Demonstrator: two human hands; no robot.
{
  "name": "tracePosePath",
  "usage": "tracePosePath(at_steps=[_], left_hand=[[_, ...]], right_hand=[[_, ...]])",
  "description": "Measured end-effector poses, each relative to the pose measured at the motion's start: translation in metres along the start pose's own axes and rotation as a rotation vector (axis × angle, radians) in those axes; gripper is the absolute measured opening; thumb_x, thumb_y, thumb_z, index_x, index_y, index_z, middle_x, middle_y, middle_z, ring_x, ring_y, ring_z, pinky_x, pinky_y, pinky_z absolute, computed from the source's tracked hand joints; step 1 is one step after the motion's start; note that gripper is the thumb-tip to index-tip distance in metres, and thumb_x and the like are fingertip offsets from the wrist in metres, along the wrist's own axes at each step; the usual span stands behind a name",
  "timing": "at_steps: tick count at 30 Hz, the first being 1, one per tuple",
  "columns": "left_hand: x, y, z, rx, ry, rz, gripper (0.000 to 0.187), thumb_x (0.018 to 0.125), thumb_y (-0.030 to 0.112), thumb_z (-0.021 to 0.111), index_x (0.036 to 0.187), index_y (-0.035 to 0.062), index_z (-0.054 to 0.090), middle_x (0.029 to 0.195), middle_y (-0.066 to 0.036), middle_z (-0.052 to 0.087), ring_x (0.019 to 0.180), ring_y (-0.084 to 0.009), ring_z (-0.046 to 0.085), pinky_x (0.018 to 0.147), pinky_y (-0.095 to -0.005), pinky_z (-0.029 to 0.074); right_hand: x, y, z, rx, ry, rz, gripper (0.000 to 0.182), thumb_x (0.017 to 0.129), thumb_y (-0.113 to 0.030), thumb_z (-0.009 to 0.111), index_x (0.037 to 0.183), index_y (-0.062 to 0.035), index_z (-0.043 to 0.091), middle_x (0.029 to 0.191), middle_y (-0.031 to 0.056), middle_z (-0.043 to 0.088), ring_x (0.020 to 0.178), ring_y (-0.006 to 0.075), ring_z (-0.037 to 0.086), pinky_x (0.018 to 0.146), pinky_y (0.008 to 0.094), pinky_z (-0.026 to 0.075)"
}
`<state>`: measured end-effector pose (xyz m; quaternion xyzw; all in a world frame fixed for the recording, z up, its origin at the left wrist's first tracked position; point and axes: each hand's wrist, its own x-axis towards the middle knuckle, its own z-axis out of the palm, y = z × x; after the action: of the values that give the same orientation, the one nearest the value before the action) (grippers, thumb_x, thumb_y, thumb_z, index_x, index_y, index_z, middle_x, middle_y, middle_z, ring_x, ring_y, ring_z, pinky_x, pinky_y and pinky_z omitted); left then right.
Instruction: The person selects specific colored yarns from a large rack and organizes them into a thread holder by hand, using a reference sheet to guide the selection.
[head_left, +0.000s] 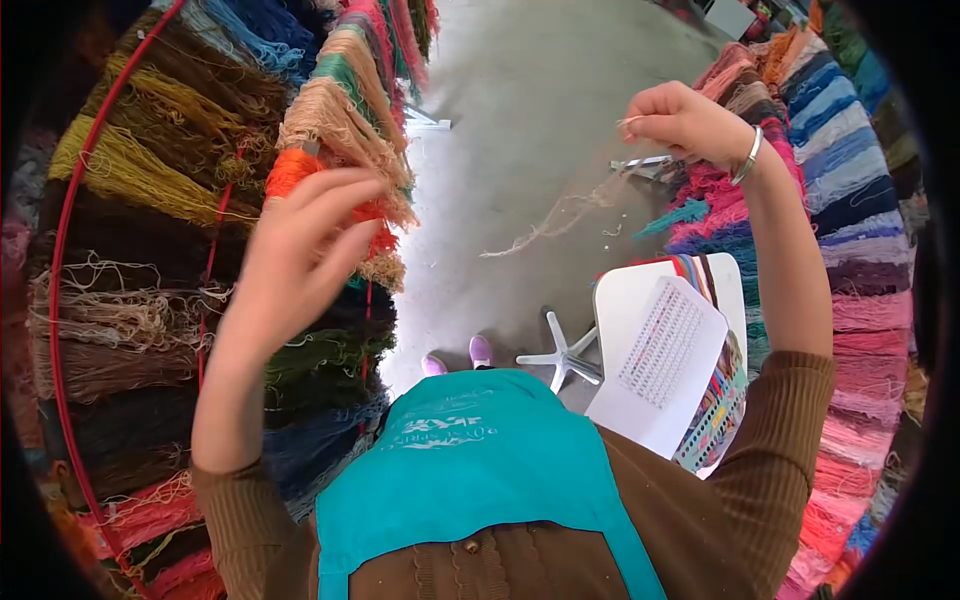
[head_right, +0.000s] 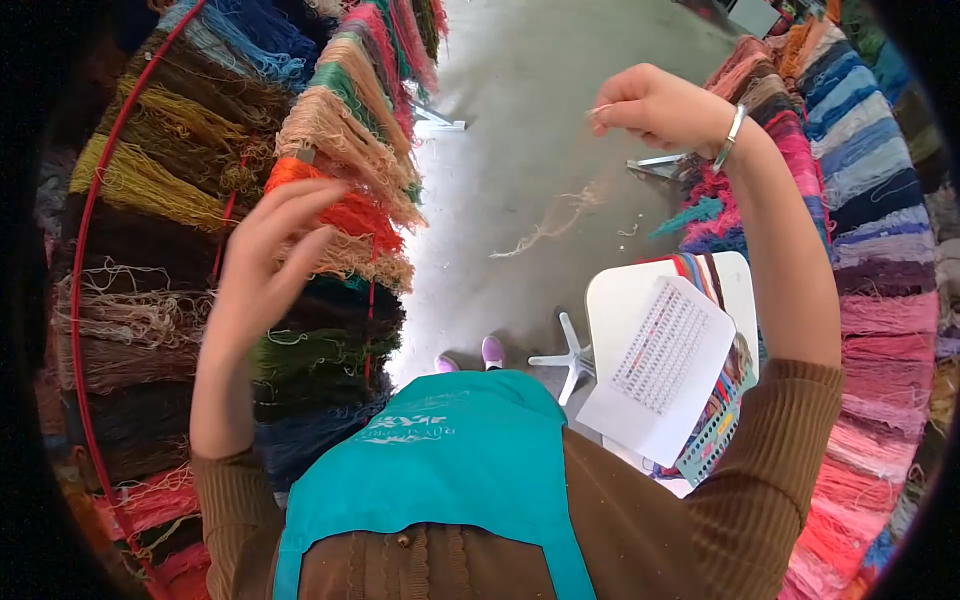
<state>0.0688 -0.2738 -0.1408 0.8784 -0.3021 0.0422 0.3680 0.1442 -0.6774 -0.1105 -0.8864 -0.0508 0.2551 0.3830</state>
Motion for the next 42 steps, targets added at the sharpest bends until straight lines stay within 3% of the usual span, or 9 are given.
tracePosePath(at_steps=[4, 7, 9, 15, 24, 30, 35, 41, 42], left_hand=[[0.056, 0.008, 0.072, -0.403, -0.080, 0.009, 0.049, 0.089, 0.012, 0.067, 0.134, 0.0017, 0.052, 0.131, -0.014, 0.055, 0.085, -0.0141, 0.065, 0.070, -0.0269, 0.052], [0.082, 0.019, 0.116, -0.671, -0.176, -0.060, 0.051, 0.090, 0.016, 0.067, 0.135, 0.0003, 0.050, 0.123, -0.013, 0.059, 0.071, -0.0133, 0.062, 0.067, -0.0253, 0.052], [0.089, 0.028, 0.127, -0.953, -0.377, -0.156, 0.036, 0.091, 0.019, 0.066, 0.121, -0.0006, 0.060, 0.100, -0.007, 0.065, 0.061, -0.0100, 0.056, 0.061, -0.0240, 0.049], [0.070, -0.013, 0.130, -0.693, -0.492, -0.231, 0.023, 0.094, 0.025, 0.063, 0.089, 0.0028, 0.068, 0.067, 0.003, 0.055, 0.058, -0.0055, 0.049, 0.053, -0.0216, 0.040], [0.040, -0.037, 0.092, -0.113, -0.382, -0.024, 0.023, 0.098, 0.022, 0.060, 0.094, 0.0008, 0.069, 0.073, 0.002, 0.055, 0.068, -0.0055, 0.049, 0.060, -0.0241, 0.042], [0.030, -0.036, 0.089, -0.778, -0.345, -0.395, 0.027, 0.099, 0.026, 0.058, 0.098, 0.0018, 0.071, 0.065, 0.004, 0.051, 0.060, -0.0057, 0.050, 0.059, -0.0222, 0.044], [0.035, -0.042, 0.078, -0.798, -0.223, -0.418, 0.028, 0.099, 0.027, 0.058, 0.103, 0.0026, 0.070, 0.067, 0.004, 0.055, 0.057, -0.0050, 0.050, 0.056, -0.0210, 0.043], [0.037, -0.053, 0.070, -0.862, -0.327, -0.466, 0.033, 0.099, 0.036, 0.058, 0.104, 0.0059, 0.069, 0.071, 0.004, 0.057, 0.058, -0.0046, 0.050, 0.059, -0.0202, 0.045], [0.037, -0.057, 0.071, -0.863, -0.324, -0.463, 0.033, 0.099, 0.036, 0.058, 0.104, 0.0059, 0.069, 0.071, 0.004, 0.057, 0.058, -0.0046, 0.050, 0.059, -0.0202, 0.045]], right_hand=[[-0.016, -0.027, 0.027, 0.094, -0.044, -0.063, 0.023, 0.093, -0.023, 0.062, 0.090, -0.0017, 0.069, 0.060, -0.0078, 0.041, 0.049, 0.0016, 0.033, 0.043, 0.0207, 0.024], [-0.026, -0.038, 0.040, 0.104, -0.042, -0.109, 0.022, 0.093, -0.024, 0.062, 0.091, -0.0035, 0.069, 0.062, -0.0080, 0.044, 0.050, 0.0015, 0.033, 0.043, 0.0198, 0.024], [-0.030, -0.030, 0.040, 0.146, -0.035, -0.156, 0.019, 0.093, -0.023, 0.061, 0.092, -0.0056, 0.070, 0.061, -0.0085, 0.044, 0.049, 0.0011, 0.033, 0.043, 0.0196, 0.023], [-0.053, 0.025, 0.028, 0.136, 0.065, -0.022, 0.016, 0.093, -0.021, 0.063, 0.089, -0.0058, 0.069, 0.059, -0.0094, 0.042, 0.048, 0.0002, 0.032, 0.042, 0.0195, 0.021], [-0.034, 0.107, 0.043, 0.220, 0.107, -0.023, 0.019, 0.093, -0.023, 0.065, 0.088, -0.0049, 0.068, 0.056, -0.0093, 0.042, 0.047, 0.0006, 0.032, 0.042, 0.0202, 0.021], [-0.013, 0.111, 0.054, 0.510, 0.063, -0.051, 0.022, 0.098, -0.023, 0.059, 0.096, -0.0023, 0.067, 0.056, -0.0102, 0.034, 0.047, 0.0004, 0.027, 0.042, 0.0197, 0.018], [-0.004, 0.096, 0.052, 0.636, 0.193, -0.178, 0.023, 0.099, -0.023, 0.058, 0.100, -0.0021, 0.067, 0.059, -0.0104, 0.032, 0.047, 0.0001, 0.026, 0.041, 0.0190, 0.017], [-0.009, 0.042, 0.017, 0.355, 0.512, -0.271, 0.020, 0.098, -0.024, 0.057, 0.098, -0.0071, 0.068, 0.058, -0.0095, 0.037, 0.043, 0.0001, 0.028, 0.037, 0.0182, 0.016], [-0.018, 0.020, 0.014, 0.418, 0.545, -0.317, 0.017, 0.090, -0.013, 0.057, 0.086, 0.0001, 0.068, 0.059, -0.0026, 0.050, 0.042, 0.0043, 0.041, 0.034, 0.0186, 0.029]])
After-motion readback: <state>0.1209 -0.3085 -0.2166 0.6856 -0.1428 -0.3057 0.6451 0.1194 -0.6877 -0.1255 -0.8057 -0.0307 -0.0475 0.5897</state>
